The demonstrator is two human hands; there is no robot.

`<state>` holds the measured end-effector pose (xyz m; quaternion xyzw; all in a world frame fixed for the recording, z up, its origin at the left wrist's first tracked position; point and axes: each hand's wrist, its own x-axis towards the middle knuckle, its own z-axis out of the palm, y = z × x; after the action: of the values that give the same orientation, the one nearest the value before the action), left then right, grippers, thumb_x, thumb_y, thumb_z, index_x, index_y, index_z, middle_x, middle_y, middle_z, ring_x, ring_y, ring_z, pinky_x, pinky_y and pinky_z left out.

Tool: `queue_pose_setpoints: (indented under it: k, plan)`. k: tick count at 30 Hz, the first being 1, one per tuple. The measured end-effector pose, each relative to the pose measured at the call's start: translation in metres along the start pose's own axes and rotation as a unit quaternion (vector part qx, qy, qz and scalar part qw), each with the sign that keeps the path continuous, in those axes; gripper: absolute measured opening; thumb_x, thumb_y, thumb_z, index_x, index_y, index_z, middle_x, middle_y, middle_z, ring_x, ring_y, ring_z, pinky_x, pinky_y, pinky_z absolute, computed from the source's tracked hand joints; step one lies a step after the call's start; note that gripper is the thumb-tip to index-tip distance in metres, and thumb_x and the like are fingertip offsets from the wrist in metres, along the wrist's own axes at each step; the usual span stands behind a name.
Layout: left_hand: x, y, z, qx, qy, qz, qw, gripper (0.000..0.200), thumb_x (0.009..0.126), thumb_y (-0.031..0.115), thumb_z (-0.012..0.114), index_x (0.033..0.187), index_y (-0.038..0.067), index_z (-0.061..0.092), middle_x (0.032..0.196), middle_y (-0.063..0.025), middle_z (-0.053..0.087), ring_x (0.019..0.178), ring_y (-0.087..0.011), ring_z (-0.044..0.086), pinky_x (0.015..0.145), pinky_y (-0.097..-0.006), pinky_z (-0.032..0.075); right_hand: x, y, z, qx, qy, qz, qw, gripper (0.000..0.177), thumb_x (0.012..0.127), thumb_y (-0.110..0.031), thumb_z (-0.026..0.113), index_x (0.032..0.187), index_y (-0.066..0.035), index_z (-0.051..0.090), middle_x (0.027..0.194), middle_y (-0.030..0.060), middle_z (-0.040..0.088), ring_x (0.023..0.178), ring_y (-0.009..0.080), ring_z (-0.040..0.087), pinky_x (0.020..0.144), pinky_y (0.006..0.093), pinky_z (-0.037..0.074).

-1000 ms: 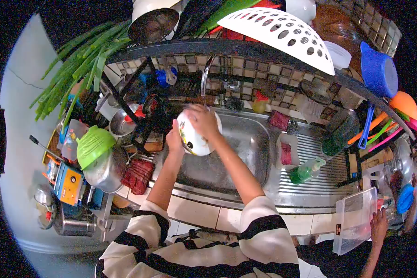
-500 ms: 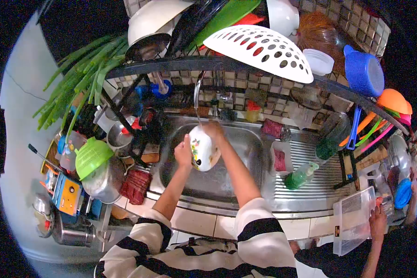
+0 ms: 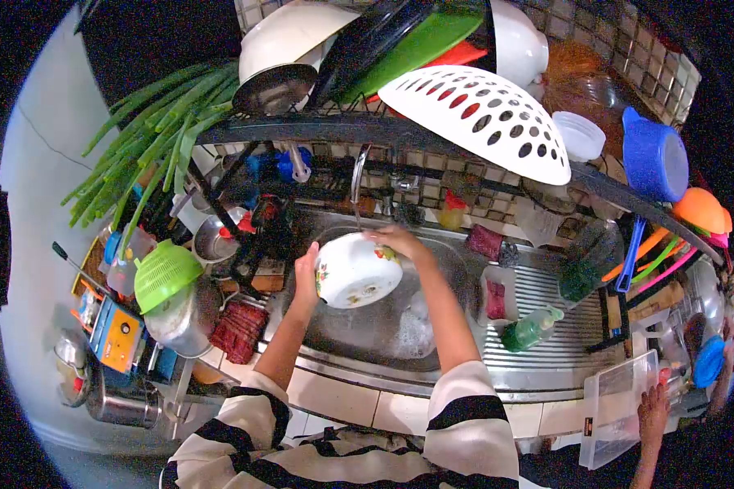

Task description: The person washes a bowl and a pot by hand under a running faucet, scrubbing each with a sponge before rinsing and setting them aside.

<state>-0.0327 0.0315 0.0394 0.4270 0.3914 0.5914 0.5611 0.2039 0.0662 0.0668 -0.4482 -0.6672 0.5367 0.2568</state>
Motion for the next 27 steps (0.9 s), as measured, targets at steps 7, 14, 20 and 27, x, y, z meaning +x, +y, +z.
queue_pose_setpoints:
  k: [7, 14, 20, 27]
  plan:
    - [0.004, -0.012, 0.027, -0.393, -0.132, -0.151, 0.897, 0.052, 0.085, 0.044, 0.042, 0.116, 0.002, 0.047, 0.108, -0.0127, 0.055, 0.092, -0.0235, 0.057, 0.082, -0.0344, 0.047, -0.029, 0.065, 0.045, 0.53, 0.199, 0.033, 0.823, 0.054, 0.081, -0.047, 0.052, 0.117, -0.007, 0.048, 0.108, 0.009, 0.057, 0.095, 0.0163, 0.056, 0.083, 0.0293, 0.045]
    - [0.067, -0.026, 0.032, -0.05, -0.154, -0.178, 0.971, 0.029, 0.085, 0.026, 0.044, 0.1, 0.003, 0.055, 0.089, -0.0093, 0.061, 0.075, -0.0182, 0.06, 0.068, -0.0304, 0.049, -0.057, 0.048, 0.062, 0.46, 0.355, -0.006, 0.814, 0.06, 0.078, -0.052, 0.053, 0.108, 0.001, 0.053, 0.102, 0.011, 0.059, 0.088, 0.0176, 0.059, 0.08, 0.0294, 0.046]
    - [0.07, -0.006, 0.063, 0.238, -0.399, 0.079, 0.882, 0.028, 0.084, 0.029, 0.051, 0.09, 0.004, 0.061, 0.086, -0.0048, 0.061, 0.076, -0.0103, 0.056, 0.068, -0.0239, 0.046, -0.055, 0.036, 0.057, 0.193, 0.311, 0.052, 0.929, 0.044, 0.078, -0.042, 0.059, 0.078, 0.003, 0.063, 0.071, 0.006, 0.062, 0.057, 0.0105, 0.056, 0.054, 0.0232, 0.044]
    - [0.057, -0.043, -0.02, 0.103, -0.224, -0.211, 0.946, 0.051, 0.083, 0.048, 0.047, 0.098, 0.002, 0.061, 0.096, -0.0087, 0.062, 0.083, -0.0138, 0.059, 0.073, -0.0258, 0.045, -0.054, 0.036, 0.047, 0.261, 0.264, 0.005, 0.928, 0.039, 0.079, -0.038, 0.06, 0.077, 0.0, 0.062, 0.07, 0.0049, 0.062, 0.058, 0.01, 0.056, 0.054, 0.0237, 0.044]
